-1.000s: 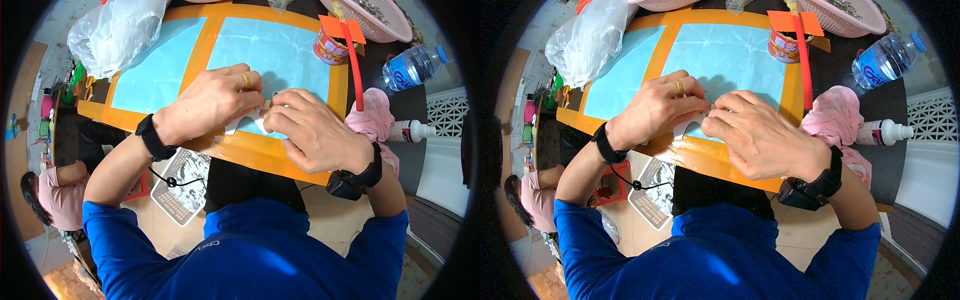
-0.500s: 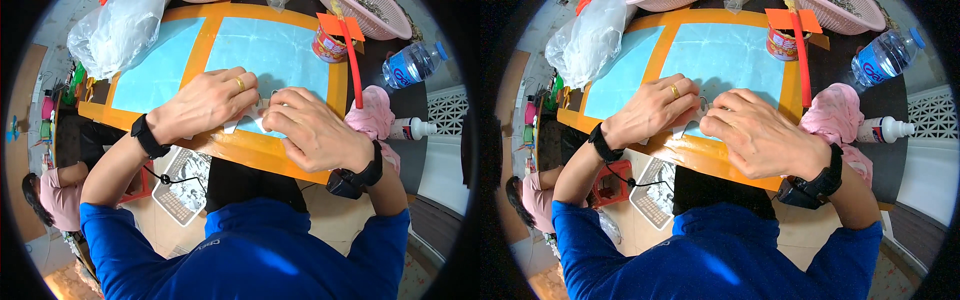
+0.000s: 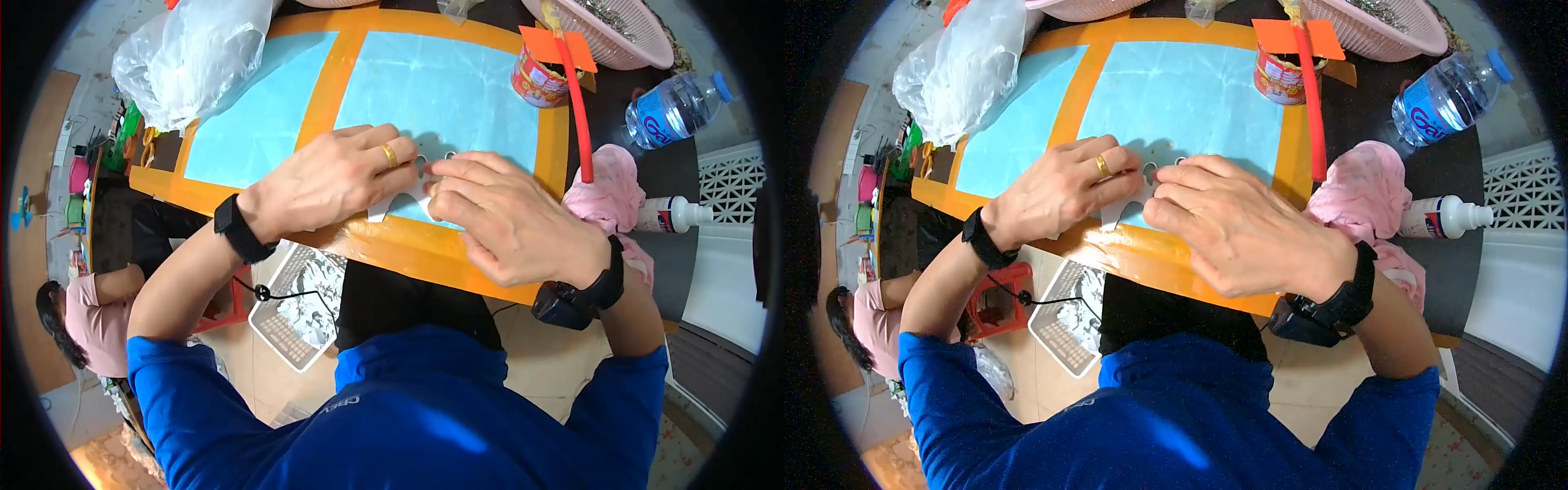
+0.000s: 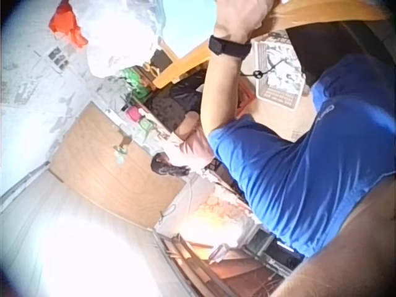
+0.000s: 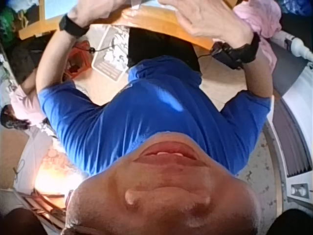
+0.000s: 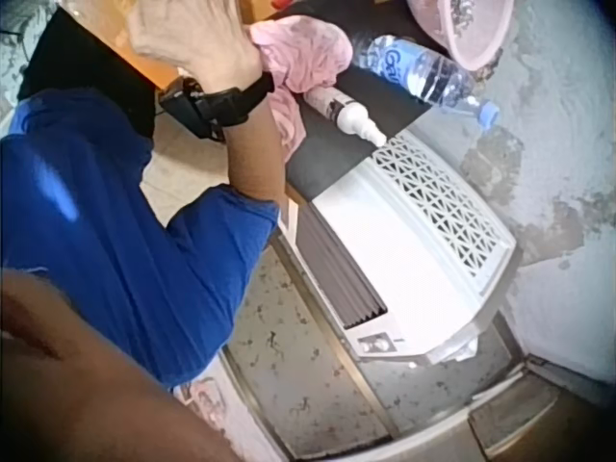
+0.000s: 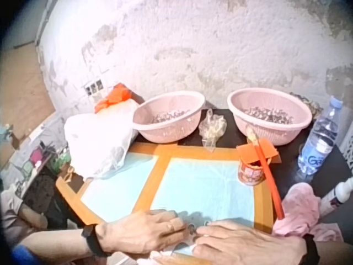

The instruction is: Manually assembling small white components and metal rings for shoe manufacturing.

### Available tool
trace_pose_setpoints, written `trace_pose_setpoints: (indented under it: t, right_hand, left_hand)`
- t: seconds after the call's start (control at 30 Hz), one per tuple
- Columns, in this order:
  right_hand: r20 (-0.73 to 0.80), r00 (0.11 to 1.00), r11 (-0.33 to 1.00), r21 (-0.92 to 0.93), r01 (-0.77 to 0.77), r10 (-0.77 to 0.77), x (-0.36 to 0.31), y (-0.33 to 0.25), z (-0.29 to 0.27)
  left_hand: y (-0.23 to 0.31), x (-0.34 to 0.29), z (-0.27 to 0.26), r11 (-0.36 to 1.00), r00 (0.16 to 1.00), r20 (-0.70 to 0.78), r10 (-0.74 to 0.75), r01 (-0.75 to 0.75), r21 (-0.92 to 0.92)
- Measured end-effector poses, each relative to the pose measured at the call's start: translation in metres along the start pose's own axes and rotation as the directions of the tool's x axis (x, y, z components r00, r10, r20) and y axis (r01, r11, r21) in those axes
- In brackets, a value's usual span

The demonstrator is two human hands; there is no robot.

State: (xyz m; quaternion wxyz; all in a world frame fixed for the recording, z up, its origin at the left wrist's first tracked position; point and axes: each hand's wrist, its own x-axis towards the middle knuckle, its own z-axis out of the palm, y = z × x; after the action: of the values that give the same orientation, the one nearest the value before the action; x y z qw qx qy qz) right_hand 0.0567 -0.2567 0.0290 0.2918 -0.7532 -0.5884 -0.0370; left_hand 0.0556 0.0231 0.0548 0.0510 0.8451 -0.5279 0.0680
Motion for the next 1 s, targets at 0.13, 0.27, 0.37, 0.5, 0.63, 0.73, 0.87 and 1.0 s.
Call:
trace_pose_setpoints:
  t: [0.13, 0.27, 0.37, 0.5, 0.63, 0.73, 0.87, 1.0]
  right_hand:
    - [0.002, 1.0, 1.0, 0.009, -0.006, 0.006, 0.001, 0.0, 0.002]
    - [0.0, 1.0, 1.0, -0.007, -0.007, 0.007, 0.001, 0.0, 0.0]
    - [0.002, 1.0, 1.0, -0.013, 0.019, -0.019, 0.001, 0.0, 0.001]
    - [0.003, 1.0, 1.0, -0.009, 0.011, -0.011, 0.001, 0.0, 0.0]
    - [0.025, 1.0, 1.0, 0.015, -0.014, 0.014, -0.001, 0.001, 0.002]
    - [0.027, 1.0, 1.0, 0.005, -0.01, 0.009, -0.001, 0.001, 0.002]
    - [0.031, 1.0, 1.0, -0.001, -0.007, 0.007, -0.001, 0.002, 0.002]
    - [0.042, 0.999, 1.0, 0.018, -0.016, 0.016, -0.001, 0.003, 0.004]
  left_hand:
    - [0.018, -0.007, -0.002, 0.995, 0.996, -0.019, -0.092, 0.093, 0.029]
    - [0.031, -0.013, 0.003, 0.992, 0.993, -0.034, -0.109, 0.111, 0.059]
    - [0.036, -0.017, 0.005, 0.99, 0.994, 0.0, -0.106, 0.106, 0.092]
    - [0.032, -0.021, 0.009, 0.991, 0.996, 0.002, -0.085, 0.085, 0.102]
    - [0.032, -0.018, 0.006, 0.989, 0.998, 0.027, -0.063, 0.058, 0.139]
    - [0.027, -0.017, 0.008, 0.993, 0.999, 0.013, -0.043, 0.041, 0.113]
    - [0.021, -0.011, 0.004, 0.998, 1.0, 0.006, -0.027, 0.026, 0.052]
    - [0.014, -0.008, 0.002, 0.998, 0.999, 0.015, -0.035, 0.035, -0.045]
